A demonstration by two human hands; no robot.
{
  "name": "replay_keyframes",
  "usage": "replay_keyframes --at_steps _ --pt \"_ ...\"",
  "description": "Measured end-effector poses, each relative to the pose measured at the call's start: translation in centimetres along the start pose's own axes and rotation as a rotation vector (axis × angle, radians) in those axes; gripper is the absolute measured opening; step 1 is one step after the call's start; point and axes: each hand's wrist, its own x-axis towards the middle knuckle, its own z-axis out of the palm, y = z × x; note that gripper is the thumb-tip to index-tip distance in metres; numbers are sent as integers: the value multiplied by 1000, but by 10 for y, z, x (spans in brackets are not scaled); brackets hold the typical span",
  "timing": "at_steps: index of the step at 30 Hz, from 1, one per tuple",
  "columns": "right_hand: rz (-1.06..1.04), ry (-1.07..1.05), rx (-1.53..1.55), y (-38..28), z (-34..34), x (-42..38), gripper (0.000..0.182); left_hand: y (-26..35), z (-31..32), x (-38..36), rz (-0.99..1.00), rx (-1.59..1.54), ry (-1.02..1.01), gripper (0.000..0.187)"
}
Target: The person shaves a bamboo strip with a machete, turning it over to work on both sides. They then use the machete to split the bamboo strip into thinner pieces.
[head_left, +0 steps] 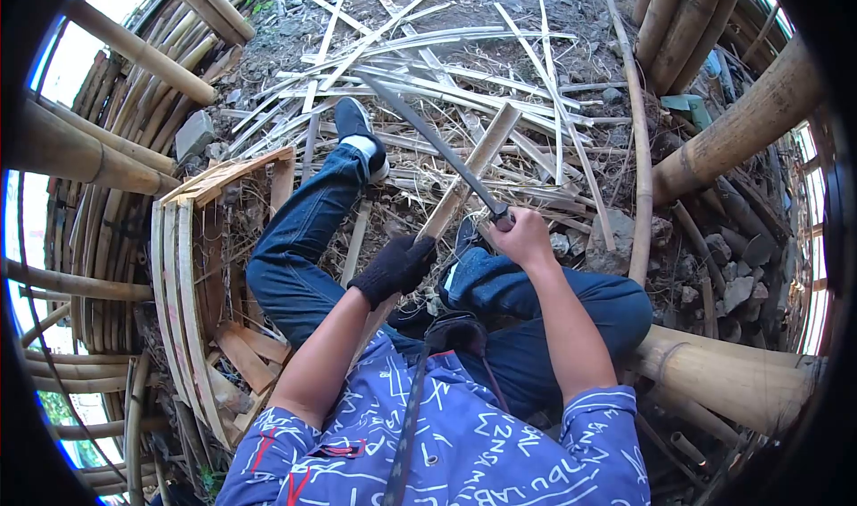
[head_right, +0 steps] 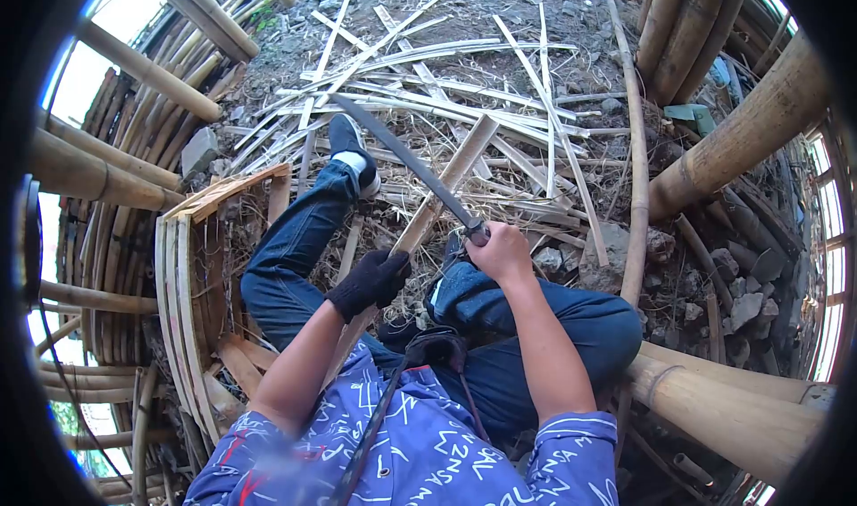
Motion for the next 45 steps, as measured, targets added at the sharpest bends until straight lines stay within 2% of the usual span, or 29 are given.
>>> replay_keyframes --at_steps 2,6,8,12,18,20,26,34,38,43,45 --pt "0 12 -35 -1 -2 -2 27 -2 3 5 61 198 100 41" --pt "19 39 -70 4 2 1 23 1 13 -5 115 221 148 42" --pt "9 54 -48 5 0 3 22 0 14 -5 235 249 180 40" --pt "-66 76 -9 5 -2 3 20 1 14 -7 237 293 194 38" --pt "-142 98 15 4 -4 0 18 3 12 -11 137 122 126 38" --pt "-137 97 34 3 1 -1 18 7 11 -15 118 23 82 37" --pt "-104 133 13 0 -10 1 18 10 20 -17 197 139 119 37" --pt "-64 144 26 9 -12 7 19 20 24 -19 145 87 89 35" --pt "-98 109 110 14 -13 10 19 24 17 -23 95 15 56 33" --pt "-132 89 192 13 -15 9 18 28 11 -25 122 2 43 34" --pt "-198 19 339 13 -18 8 15 30 9 -25 136 12 39 35"
